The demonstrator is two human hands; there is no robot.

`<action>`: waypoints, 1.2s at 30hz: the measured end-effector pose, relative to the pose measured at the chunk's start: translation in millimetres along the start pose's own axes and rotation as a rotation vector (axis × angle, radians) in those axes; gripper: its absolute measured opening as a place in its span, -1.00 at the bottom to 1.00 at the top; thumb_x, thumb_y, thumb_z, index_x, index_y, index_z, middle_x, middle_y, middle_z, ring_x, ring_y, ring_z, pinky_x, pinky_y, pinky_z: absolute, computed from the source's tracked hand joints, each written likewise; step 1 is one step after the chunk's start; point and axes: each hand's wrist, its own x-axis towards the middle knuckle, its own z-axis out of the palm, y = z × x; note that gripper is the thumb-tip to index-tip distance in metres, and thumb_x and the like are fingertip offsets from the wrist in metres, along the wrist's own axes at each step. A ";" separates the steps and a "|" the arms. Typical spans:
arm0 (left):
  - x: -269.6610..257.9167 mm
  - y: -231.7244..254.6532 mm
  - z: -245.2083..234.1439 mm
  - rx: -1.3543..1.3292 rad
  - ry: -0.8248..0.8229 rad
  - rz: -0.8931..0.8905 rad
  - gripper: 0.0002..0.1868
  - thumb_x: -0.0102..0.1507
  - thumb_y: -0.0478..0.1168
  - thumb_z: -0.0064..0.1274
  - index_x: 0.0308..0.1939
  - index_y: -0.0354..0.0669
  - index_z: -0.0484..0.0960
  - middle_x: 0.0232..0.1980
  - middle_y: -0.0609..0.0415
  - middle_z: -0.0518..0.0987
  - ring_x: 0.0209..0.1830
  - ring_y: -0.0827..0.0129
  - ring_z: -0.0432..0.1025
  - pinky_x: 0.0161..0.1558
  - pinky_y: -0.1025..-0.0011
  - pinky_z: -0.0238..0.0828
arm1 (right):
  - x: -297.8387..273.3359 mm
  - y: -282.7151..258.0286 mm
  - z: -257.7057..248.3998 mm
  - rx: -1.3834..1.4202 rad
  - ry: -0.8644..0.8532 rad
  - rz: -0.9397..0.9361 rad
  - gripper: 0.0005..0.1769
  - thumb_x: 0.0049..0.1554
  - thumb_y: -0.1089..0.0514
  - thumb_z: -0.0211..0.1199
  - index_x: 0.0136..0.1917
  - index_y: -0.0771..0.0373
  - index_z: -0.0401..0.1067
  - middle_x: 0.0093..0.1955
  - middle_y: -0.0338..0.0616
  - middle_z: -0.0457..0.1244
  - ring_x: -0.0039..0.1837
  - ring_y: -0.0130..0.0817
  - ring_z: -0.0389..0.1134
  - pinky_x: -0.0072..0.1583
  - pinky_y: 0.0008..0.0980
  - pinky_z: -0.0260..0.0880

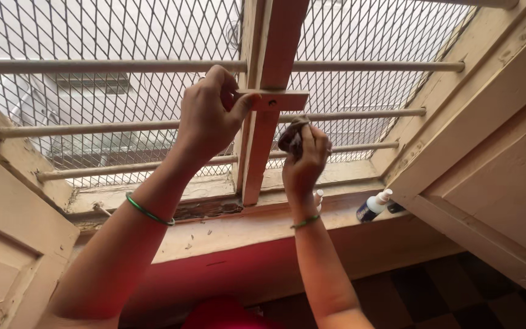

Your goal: The person wipes a cabinet door with a cloth, sprays liquid onto a window frame using a spray bottle, and wipes down the window frame, bars, and latch with the cloth.

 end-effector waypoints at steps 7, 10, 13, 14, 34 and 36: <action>5.2 3.7 -1.1 0.020 0.031 0.052 -0.61 0.22 -0.09 0.40 -0.27 -0.24 0.49 -0.44 0.07 0.59 -0.49 0.41 0.50 -0.39 0.41 0.42 | -2.9 -25.5 20.3 0.082 -0.010 -0.547 -0.60 0.11 0.24 0.30 0.23 0.26 0.44 0.30 -0.06 0.16 0.33 0.02 0.20 0.42 0.02 0.19; 8.3 7.3 -5.0 -0.002 -0.060 -0.038 -0.62 0.22 -0.08 0.36 -0.28 -0.22 0.47 -0.45 0.08 0.57 -0.52 0.42 0.49 -0.43 0.42 0.41 | 6.3 -9.5 29.4 -0.063 -0.097 -0.688 -0.54 0.16 0.28 0.30 0.33 0.35 0.41 0.36 -0.03 0.18 0.32 -0.03 0.24 0.43 -0.02 0.27; 7.4 5.2 -6.2 0.000 -0.090 -0.074 -0.63 0.24 -0.05 0.35 -0.30 -0.18 0.48 -0.47 0.10 0.57 -0.53 0.45 0.50 -0.44 0.44 0.41 | -4.7 3.0 22.8 0.041 -0.198 -0.494 -0.57 0.20 0.22 0.31 0.32 0.35 0.41 0.36 -0.04 0.19 0.39 -0.03 0.28 0.48 0.02 0.28; 7.3 5.2 -5.9 0.001 -0.086 -0.077 -0.63 0.24 -0.05 0.35 -0.30 -0.18 0.48 -0.47 0.10 0.57 -0.53 0.45 0.50 -0.44 0.44 0.41 | -7.4 5.1 19.3 0.044 -0.200 -0.497 -0.57 0.20 0.22 0.31 0.32 0.35 0.41 0.36 -0.04 0.19 0.39 -0.03 0.28 0.48 0.02 0.28; 3.2 -5.3 4.9 -0.007 0.000 0.010 -0.62 0.23 -0.08 0.38 -0.27 -0.19 0.47 -0.46 0.09 0.60 -0.53 0.43 0.51 -0.45 0.43 0.39 | -14.0 7.2 6.2 0.160 -0.092 -0.588 -0.61 0.23 0.20 0.41 0.26 0.38 0.43 0.39 -0.08 0.12 0.49 -0.02 0.17 0.51 -0.05 0.32; 4.0 -6.0 4.6 -0.002 0.022 0.031 -0.61 0.23 -0.07 0.39 -0.27 -0.20 0.48 -0.46 0.09 0.60 -0.52 0.43 0.50 -0.43 0.42 0.39 | -2.9 6.6 17.2 0.110 -0.134 -0.598 -0.61 0.21 0.22 0.39 0.27 0.36 0.44 0.39 -0.05 0.13 0.50 0.00 0.17 0.51 -0.04 0.31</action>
